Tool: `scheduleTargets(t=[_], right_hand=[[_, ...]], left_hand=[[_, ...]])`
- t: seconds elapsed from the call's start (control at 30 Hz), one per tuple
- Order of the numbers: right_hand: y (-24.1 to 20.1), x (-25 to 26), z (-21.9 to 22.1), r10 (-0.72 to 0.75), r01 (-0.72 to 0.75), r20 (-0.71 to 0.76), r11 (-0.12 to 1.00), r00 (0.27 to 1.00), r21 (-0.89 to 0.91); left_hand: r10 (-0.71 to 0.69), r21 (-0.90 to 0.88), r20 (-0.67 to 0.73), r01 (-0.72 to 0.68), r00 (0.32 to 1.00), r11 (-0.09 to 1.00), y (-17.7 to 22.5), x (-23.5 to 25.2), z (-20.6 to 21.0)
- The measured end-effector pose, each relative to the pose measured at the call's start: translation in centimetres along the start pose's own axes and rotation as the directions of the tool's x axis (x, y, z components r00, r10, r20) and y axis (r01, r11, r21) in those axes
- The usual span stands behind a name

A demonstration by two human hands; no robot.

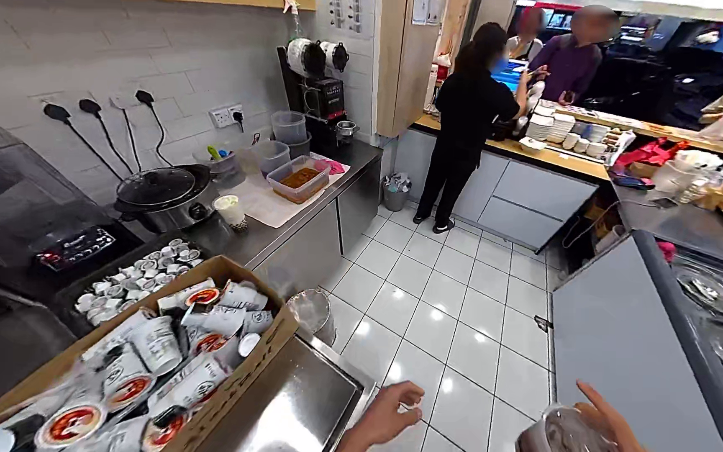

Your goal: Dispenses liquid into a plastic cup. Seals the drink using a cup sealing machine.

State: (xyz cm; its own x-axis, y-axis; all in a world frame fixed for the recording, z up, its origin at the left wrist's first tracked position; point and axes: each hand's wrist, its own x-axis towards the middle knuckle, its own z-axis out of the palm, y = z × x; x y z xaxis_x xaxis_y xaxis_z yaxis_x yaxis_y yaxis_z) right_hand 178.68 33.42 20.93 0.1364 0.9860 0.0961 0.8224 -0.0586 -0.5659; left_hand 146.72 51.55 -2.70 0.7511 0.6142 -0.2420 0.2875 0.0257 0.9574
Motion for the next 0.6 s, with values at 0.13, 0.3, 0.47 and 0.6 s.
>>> scheduleTargets(t=[0.13,0.3,0.47,0.6], right_hand=[[5.2,14.6,-2.5,-0.087,0.085,0.055,0.996,0.995,0.033],[9.5,36.7,-3.2,-0.267,0.266,0.060,0.963,0.962,0.034],[9.7,61.4,-2.8,-0.474,0.475,0.048,0.880,0.879,-0.020],[5.4,80.5,-2.1,-0.582,0.583,0.106,0.812,0.806,0.027]], left_hand=[[-0.004,0.009,-0.077,0.005,0.997,1.000,4.9,8.4,-5.6],[-0.081,-0.064,-0.346,0.062,0.935,0.996,3.8,16.8,-14.9],[-0.190,-0.138,-0.601,0.133,0.777,0.981,2.8,22.9,-23.2],[-0.266,-0.237,-0.726,0.131,0.634,0.963,5.6,27.2,-28.6]])
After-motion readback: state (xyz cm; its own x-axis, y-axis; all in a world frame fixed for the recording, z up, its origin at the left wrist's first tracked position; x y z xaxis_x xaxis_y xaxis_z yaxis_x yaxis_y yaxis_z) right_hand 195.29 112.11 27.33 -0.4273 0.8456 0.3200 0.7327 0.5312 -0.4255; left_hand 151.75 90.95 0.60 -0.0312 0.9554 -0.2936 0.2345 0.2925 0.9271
